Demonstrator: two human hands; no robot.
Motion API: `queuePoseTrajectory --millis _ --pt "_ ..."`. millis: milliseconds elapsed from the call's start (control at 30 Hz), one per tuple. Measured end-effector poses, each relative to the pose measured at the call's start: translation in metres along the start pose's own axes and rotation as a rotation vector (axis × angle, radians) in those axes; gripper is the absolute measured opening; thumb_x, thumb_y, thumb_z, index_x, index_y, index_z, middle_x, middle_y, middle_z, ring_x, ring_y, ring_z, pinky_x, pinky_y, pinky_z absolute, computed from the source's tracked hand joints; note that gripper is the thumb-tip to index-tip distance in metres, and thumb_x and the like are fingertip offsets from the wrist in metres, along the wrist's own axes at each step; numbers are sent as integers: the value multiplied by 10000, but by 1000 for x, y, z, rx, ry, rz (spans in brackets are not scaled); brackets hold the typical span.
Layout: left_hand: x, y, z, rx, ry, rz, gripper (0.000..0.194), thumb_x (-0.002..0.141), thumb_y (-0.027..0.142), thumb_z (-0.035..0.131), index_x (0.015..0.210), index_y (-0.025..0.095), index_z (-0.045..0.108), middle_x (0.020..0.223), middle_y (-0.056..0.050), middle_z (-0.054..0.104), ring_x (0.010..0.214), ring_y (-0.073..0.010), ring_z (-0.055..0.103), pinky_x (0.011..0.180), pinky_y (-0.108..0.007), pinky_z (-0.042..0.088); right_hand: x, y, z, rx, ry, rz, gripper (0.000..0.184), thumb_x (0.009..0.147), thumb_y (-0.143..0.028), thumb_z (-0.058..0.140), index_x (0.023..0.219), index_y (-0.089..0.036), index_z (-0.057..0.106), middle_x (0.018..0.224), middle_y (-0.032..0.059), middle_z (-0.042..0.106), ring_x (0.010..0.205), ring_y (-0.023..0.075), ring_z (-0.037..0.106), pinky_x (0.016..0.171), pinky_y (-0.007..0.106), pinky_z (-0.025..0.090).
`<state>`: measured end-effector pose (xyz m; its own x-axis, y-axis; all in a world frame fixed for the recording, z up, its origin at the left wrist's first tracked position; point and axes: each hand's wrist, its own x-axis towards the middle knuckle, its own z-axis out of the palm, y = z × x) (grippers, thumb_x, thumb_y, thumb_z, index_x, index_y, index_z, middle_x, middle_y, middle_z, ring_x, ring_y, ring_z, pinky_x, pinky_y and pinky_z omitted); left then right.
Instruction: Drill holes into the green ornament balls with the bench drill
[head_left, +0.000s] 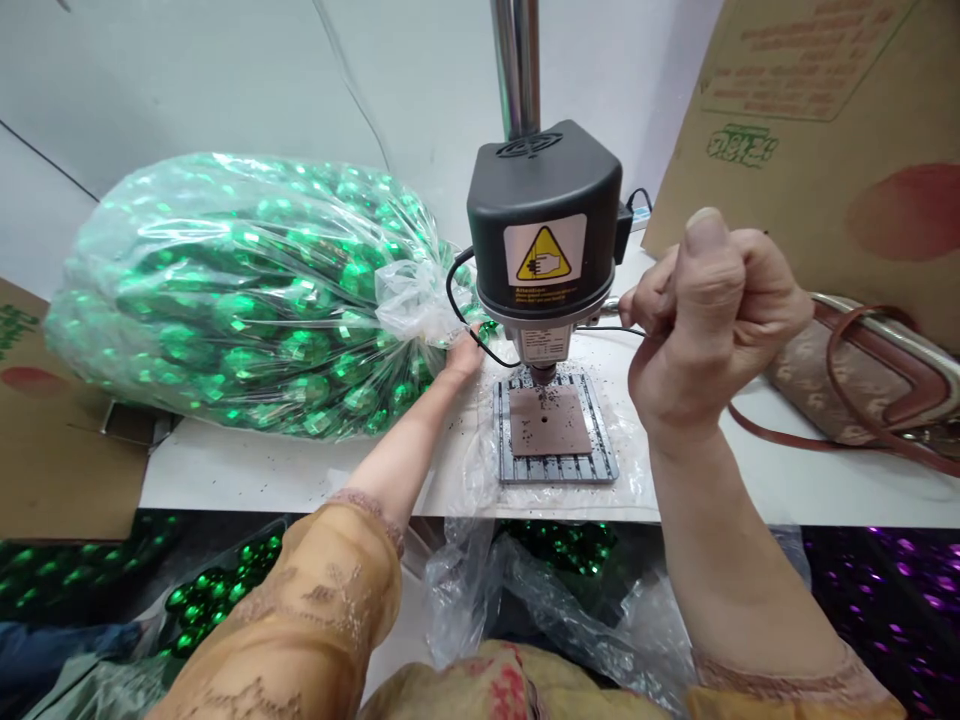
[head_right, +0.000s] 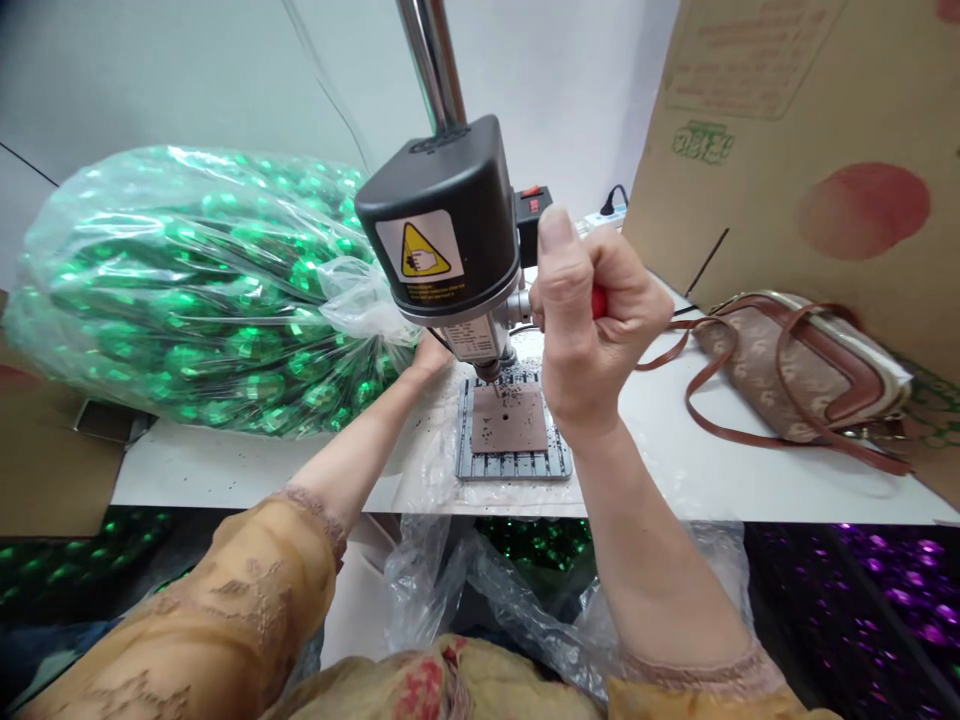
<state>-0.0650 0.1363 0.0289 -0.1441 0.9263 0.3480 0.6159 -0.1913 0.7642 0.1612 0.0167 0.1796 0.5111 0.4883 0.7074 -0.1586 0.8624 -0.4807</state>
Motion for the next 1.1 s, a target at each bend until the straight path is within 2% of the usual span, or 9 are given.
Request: queuePoseTrajectory --millis 100,167,267,333,433,500,667,933,1100 --pt "-4 -3 -6 19 -93 27 256 751 79 737 996 102 666 1041 -115 714 1072 -287 638 1048 -453 473 0 0 -1 -20 -11 1 454 905 -394 638 590 -230 357 476 -57 344 408 79 340 433 319 273" --pt "-19 -4 -15 31 -77 35 357 722 105 754 1067 130 664 1085 -101 708 1084 -277 633 1047 -431 482 0 1 -1 -29 -11 -3 464 906 -405 638 587 -228 350 475 -58 330 409 75 339 435 317 267" --pt "-58 -2 -30 -32 17 -24 464 732 201 772 1172 174 627 1086 -73 690 1038 -233 640 980 -375 513 0 2 -1 -12 -14 -15 473 902 -421 642 586 -221 351 482 -61 330 413 59 337 439 309 252" --pt "-89 2 -35 -158 19 -98 482 763 319 779 1193 192 602 1022 -50 681 918 -189 647 831 -309 540 0 2 -1 -6 -15 -20 484 895 -447 645 590 -221 345 485 -64 334 417 51 335 444 307 252" --pt "-126 13 -35 -336 -85 -163 491 802 501 764 1158 191 627 952 -48 688 797 -161 635 654 -253 508 0 2 -1 -52 -13 -3 507 883 -522 631 601 -227 331 490 -67 334 432 46 319 456 312 274" --pt "-139 22 -30 -384 -172 -145 530 807 550 766 1175 185 654 996 -67 716 841 -172 655 692 -266 526 0 2 -1 -79 -18 10 513 881 -554 616 608 -232 324 493 -67 328 441 47 307 460 315 284" --pt "-140 38 -15 -360 -272 -50 554 845 553 741 1259 193 672 1173 -89 737 1044 -228 675 907 -346 543 0 1 -1 -64 -29 -7 507 902 -508 610 611 -228 303 492 -64 315 433 52 302 440 308 268" --pt "-139 48 -3 -241 -297 25 559 782 473 815 1255 216 663 1069 -56 717 832 -173 635 689 -275 492 -2 3 -3 -105 -55 -44 478 947 -459 555 627 -227 286 519 -52 315 450 59 319 456 298 280" --pt "-143 57 6 -169 -235 10 494 722 399 861 1127 201 659 958 -35 690 822 -183 625 724 -300 503 -3 2 -4 -96 -57 -6 474 943 -463 561 627 -224 301 531 -47 324 465 68 322 479 305 301"
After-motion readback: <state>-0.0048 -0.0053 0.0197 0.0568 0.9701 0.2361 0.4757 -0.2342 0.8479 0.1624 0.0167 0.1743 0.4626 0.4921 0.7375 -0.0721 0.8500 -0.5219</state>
